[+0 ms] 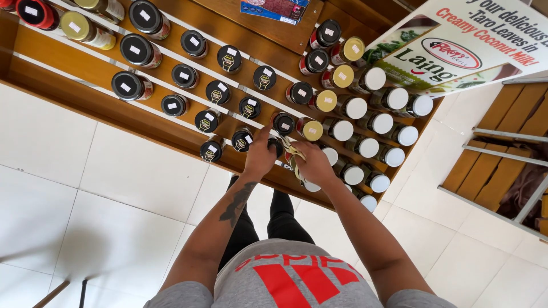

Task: Wiping down glass product jars on a grocery store shelf with a cleaning cloth.

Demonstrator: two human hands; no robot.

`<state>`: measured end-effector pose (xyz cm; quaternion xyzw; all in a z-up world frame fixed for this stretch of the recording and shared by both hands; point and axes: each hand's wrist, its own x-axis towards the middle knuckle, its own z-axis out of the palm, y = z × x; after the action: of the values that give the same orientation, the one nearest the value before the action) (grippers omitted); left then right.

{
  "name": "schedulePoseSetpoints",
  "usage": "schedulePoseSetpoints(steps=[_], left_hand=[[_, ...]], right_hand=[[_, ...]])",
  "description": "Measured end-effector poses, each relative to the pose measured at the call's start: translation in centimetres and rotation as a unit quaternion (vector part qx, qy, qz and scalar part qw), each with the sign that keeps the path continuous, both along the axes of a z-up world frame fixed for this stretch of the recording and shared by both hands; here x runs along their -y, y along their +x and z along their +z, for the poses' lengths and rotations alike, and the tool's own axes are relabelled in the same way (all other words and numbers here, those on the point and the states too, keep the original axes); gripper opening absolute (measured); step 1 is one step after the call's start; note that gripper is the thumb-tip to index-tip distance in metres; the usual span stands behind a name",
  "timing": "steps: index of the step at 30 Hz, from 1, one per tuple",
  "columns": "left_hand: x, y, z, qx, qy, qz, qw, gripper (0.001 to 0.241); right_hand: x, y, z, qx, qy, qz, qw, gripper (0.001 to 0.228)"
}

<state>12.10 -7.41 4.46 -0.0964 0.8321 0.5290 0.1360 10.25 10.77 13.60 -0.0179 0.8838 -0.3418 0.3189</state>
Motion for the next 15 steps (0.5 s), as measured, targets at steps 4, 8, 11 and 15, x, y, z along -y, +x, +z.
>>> schedulePoseSetpoints(steps=[4, 8, 11, 15], left_hand=[[-0.4, 2.3, -2.2, -0.052, -0.098, -0.088, 0.99, 0.074], [-0.6, 3.2, -2.5, 0.024, -0.085, -0.099, 0.991, 0.076], [-0.4, 2.8, -1.3, 0.029, -0.079, -0.104, 0.991, 0.075], [-0.5, 3.0, -2.0, 0.024, -0.075, -0.1, 0.992, 0.073]], right_hand=[[-0.1, 0.1, -1.6, -0.027, 0.024, 0.061, 0.997, 0.038], [0.7, -1.0, -1.2, -0.013, 0.02, -0.007, 1.0, 0.037], [0.7, -2.0, -0.9, 0.028, 0.014, -0.101, 0.994, 0.038], [-0.2, -2.6, -1.2, -0.049, -0.011, -0.154, 0.987, 0.039]])
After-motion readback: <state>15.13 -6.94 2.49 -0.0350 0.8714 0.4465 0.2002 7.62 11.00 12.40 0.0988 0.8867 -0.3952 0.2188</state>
